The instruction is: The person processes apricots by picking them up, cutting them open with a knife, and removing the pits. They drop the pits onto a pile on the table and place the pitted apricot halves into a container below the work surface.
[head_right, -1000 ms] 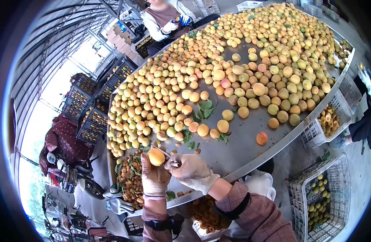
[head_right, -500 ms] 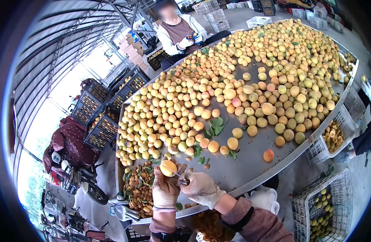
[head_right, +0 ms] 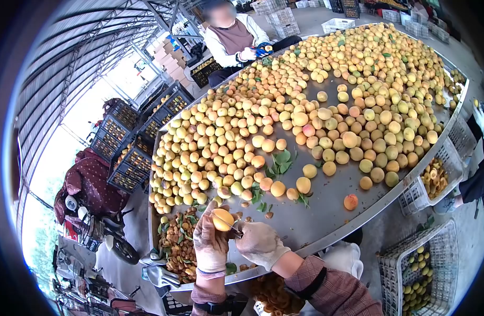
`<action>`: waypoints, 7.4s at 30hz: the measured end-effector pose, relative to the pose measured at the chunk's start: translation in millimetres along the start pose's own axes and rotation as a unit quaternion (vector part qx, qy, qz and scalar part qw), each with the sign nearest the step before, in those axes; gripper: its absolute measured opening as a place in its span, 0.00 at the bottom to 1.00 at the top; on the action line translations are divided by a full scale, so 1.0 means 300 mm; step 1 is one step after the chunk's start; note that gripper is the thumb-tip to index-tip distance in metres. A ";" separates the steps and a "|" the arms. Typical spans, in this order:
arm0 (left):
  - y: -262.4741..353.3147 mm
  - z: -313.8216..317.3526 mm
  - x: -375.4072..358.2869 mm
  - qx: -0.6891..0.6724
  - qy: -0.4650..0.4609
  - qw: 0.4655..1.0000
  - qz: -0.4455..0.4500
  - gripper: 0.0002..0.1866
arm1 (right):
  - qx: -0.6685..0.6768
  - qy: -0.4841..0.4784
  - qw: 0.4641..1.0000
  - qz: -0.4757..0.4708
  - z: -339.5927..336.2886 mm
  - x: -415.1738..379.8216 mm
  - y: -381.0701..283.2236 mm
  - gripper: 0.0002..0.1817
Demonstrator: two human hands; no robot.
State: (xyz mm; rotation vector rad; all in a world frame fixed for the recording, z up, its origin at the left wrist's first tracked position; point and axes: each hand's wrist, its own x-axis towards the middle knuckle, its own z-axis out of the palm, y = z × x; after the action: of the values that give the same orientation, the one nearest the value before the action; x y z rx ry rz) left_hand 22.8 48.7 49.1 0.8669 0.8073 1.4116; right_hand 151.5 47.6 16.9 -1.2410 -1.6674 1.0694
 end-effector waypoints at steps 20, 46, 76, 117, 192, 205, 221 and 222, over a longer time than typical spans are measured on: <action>0.100 -0.125 0.040 0.005 -0.032 0.999 0.017 0.29 | 0.429 -0.242 0.862 0.123 -0.042 0.014 -0.005 0.10; -0.116 -0.058 -0.065 -0.033 0.024 0.985 -0.167 0.25 | 0.622 0.206 0.753 -0.061 -0.132 0.047 -0.015 0.21; -0.183 -0.136 0.114 0.028 0.077 0.991 -0.104 0.22 | 0.695 0.237 0.679 0.005 -0.148 0.148 0.137 0.17; 0.108 0.115 -0.112 0.473 -0.315 0.804 -0.174 0.22 | 0.290 0.105 0.951 0.001 -0.307 0.020 0.082 0.20; 0.037 0.076 -0.016 0.156 0.020 0.987 -0.017 0.28 | -0.117 0.004 0.987 -0.106 -0.023 0.014 0.082 0.17; 0.115 -0.039 0.041 0.053 0.027 0.998 0.011 0.26 | 0.458 -0.184 0.870 -0.008 -0.132 0.019 0.011 0.10; 0.043 -0.060 0.004 0.005 -0.050 0.994 -0.093 0.21 | 0.520 -0.075 0.840 0.137 -0.168 0.033 0.008 0.21; 0.033 -0.066 0.005 -0.030 -0.039 0.992 -0.112 0.21 | 0.544 -0.069 0.826 0.130 -0.166 0.045 0.022 0.22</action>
State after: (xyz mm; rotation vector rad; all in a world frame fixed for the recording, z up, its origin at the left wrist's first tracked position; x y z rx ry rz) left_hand 0.5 50.4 48.4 0.7556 0.7745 1.1916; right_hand 196.7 70.3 29.0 -0.5995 -0.6720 1.9197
